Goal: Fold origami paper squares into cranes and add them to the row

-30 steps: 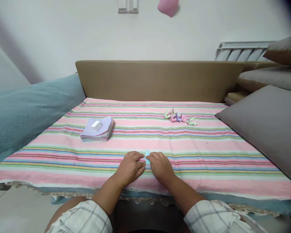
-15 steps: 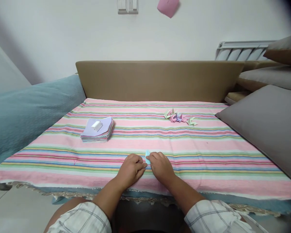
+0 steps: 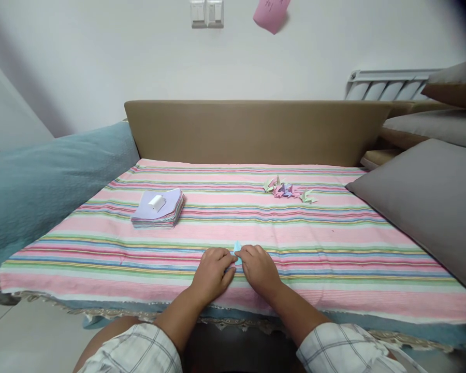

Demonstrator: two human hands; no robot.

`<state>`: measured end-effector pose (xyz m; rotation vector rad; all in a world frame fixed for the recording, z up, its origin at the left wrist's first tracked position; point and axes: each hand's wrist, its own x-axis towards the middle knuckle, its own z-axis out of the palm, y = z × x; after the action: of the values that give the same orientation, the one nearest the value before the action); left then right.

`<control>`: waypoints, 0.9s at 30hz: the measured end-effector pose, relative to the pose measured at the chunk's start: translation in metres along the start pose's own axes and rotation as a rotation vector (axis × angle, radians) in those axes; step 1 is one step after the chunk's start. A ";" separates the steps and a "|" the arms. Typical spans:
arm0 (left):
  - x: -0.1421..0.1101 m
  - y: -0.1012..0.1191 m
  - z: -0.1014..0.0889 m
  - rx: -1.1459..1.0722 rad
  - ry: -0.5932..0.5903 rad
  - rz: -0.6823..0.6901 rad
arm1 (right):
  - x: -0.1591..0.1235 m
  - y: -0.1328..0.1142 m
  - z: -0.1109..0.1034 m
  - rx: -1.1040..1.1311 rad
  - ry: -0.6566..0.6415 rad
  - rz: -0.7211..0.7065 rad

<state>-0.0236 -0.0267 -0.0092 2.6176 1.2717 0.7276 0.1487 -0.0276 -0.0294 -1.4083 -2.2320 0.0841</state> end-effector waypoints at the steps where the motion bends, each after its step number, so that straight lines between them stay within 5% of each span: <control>1: 0.000 0.000 0.001 0.016 0.006 0.013 | 0.000 0.001 0.000 0.030 0.008 -0.001; 7: -0.001 0.000 0.005 0.058 0.042 0.039 | -0.001 0.009 -0.007 0.148 0.118 0.121; 12: 0.001 -0.001 0.006 0.006 0.068 -0.004 | -0.005 0.009 -0.009 0.090 0.049 0.219; 19: 0.006 -0.004 0.010 -0.036 0.127 -0.246 | -0.004 0.007 -0.008 0.162 0.026 0.231; 27: 0.011 -0.003 0.010 0.004 0.041 -0.321 | -0.001 0.007 -0.010 0.262 0.048 0.300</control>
<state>-0.0151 -0.0152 -0.0152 2.3277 1.6527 0.7227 0.1589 -0.0271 -0.0232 -1.5645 -1.8763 0.4238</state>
